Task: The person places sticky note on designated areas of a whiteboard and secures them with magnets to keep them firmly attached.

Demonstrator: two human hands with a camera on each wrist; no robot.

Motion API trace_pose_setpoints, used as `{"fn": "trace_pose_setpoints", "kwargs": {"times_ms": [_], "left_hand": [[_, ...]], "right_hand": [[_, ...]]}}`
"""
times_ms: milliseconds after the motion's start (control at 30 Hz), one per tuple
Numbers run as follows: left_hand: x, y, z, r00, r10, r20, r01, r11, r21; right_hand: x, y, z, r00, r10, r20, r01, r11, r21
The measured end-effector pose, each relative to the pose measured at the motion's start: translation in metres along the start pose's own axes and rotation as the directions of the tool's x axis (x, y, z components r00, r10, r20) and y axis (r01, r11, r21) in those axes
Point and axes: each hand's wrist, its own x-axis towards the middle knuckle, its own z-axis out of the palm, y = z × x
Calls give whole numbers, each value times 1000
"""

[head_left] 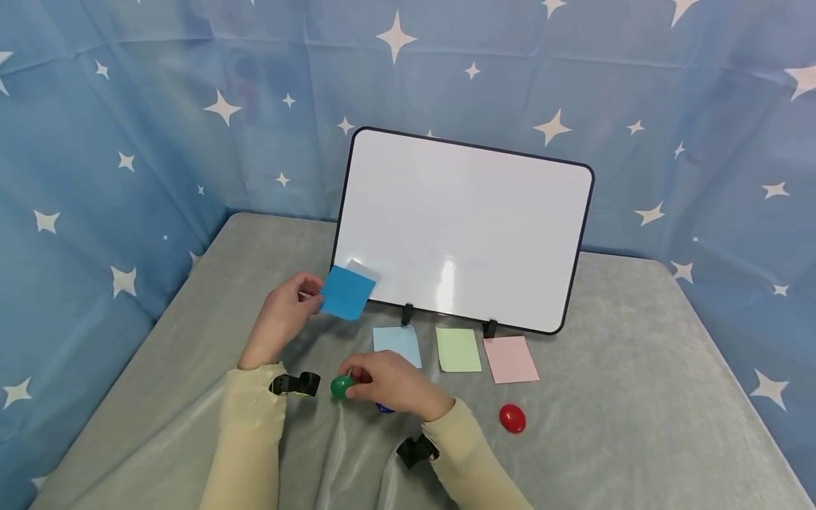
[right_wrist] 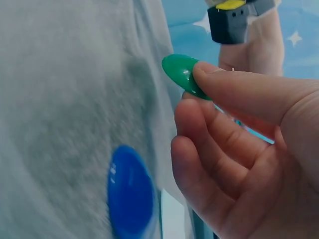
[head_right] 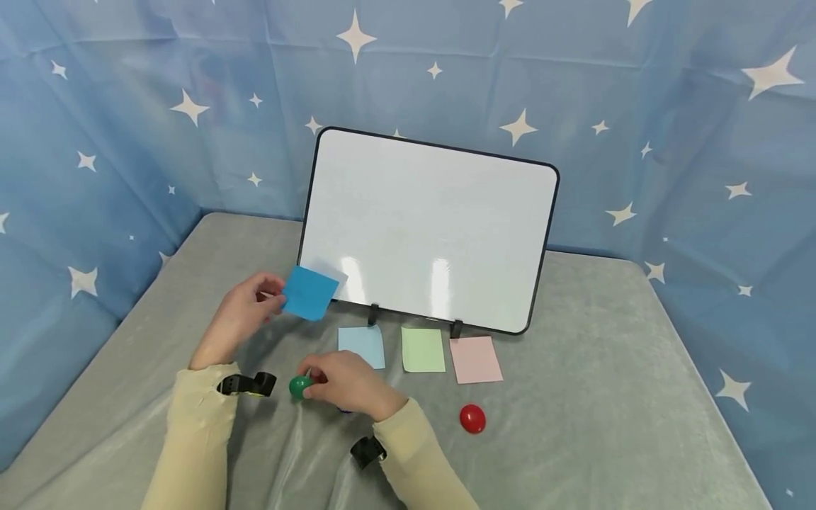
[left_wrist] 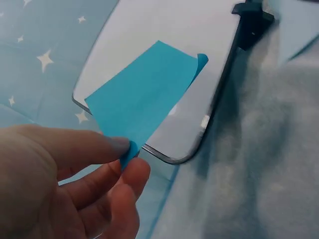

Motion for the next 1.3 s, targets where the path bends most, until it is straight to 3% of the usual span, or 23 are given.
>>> {"fn": "trace_pose_setpoints", "kwargs": {"times_ms": [200, 333, 500, 667, 833, 1300], "left_hand": [[1, 3, 7, 997, 72, -28, -70, 994, 81], [2, -5, 13, 993, 115, -34, -111, 990, 88], [4, -25, 16, 996, 73, -54, -75, 996, -49], [10, -36, 21, 998, 36, -47, -44, 982, -185], [13, -28, 25, 995, 61, -80, -80, 961, -265], [12, 4, 37, 968, 80, -236, -146, 950, -275]], "right_hand": [[-4, 4, -9, 998, 28, -51, -27, 999, 23], [-5, 4, -10, 997, 29, -76, -26, 999, 41], [-2, 0, -4, 996, 4, -91, 5, 995, 98], [-2, -1, 0, 992, -17, -123, 30, 994, 108], [-2, 2, -1, 990, -22, -136, 40, 991, 127], [-18, 9, -31, 974, 95, -204, -59, 983, 175]]}}
